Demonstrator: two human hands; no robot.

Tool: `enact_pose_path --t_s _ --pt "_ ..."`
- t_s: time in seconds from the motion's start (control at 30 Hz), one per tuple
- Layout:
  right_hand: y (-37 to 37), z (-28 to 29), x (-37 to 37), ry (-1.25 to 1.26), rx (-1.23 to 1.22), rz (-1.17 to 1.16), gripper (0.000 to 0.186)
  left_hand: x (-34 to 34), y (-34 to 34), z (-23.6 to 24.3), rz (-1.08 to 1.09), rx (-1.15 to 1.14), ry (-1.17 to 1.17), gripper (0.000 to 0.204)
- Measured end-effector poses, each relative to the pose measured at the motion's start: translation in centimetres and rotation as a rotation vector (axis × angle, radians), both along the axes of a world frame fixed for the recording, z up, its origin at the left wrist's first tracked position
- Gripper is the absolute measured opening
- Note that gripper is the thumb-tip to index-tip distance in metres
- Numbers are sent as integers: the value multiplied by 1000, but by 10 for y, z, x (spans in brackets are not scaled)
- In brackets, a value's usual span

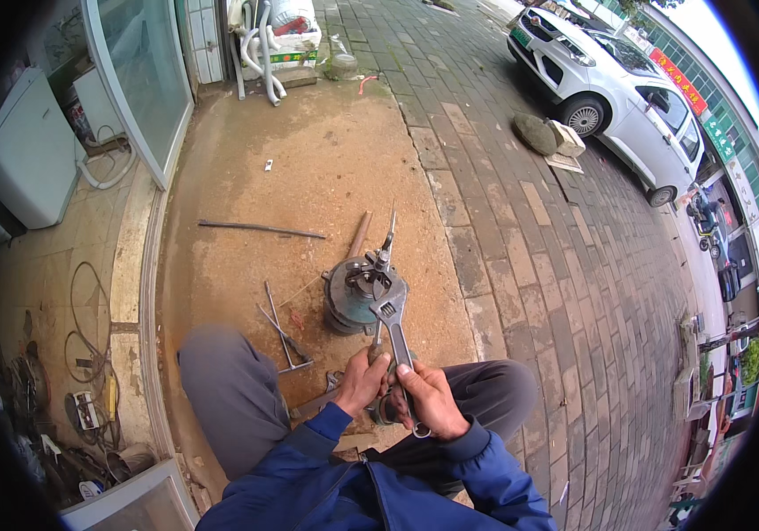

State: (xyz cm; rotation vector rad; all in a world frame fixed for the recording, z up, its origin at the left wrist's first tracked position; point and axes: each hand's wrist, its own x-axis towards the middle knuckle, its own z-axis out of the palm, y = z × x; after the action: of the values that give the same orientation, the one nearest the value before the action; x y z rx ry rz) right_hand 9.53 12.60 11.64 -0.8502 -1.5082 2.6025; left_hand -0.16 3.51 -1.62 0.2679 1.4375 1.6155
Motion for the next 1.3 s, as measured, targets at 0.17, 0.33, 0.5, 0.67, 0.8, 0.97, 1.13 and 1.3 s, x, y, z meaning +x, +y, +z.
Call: enact_pose_path --t_s 0.17,0.33,0.5,0.67,0.8,0.97,1.13,1.3 --pt "82 25 4 -195 102 277 33 -10 -6 8 1 -11 -84 22" --pt "116 31 -16 -207 141 350 33 -10 -3 8 9 8 -61 22" --pt "136 23 -25 -212 121 396 33 -11 -2 5 5 -10 -36 22" --pt "149 25 -34 -189 124 456 32 -12 -4 7 -11 -45 -11 20" --pt "155 24 -39 -177 150 465 33 -12 -4 5 10 -24 -22 24" --pt "135 10 -41 -157 71 403 32 -10 -2 3 17 -44 -13 23" --pt "67 6 -31 -155 71 241 31 -7 0 5 103 -8 10 22" --pt "-84 -38 -86 44 -29 -469 29 -4 11 -2 98 4 130 22"
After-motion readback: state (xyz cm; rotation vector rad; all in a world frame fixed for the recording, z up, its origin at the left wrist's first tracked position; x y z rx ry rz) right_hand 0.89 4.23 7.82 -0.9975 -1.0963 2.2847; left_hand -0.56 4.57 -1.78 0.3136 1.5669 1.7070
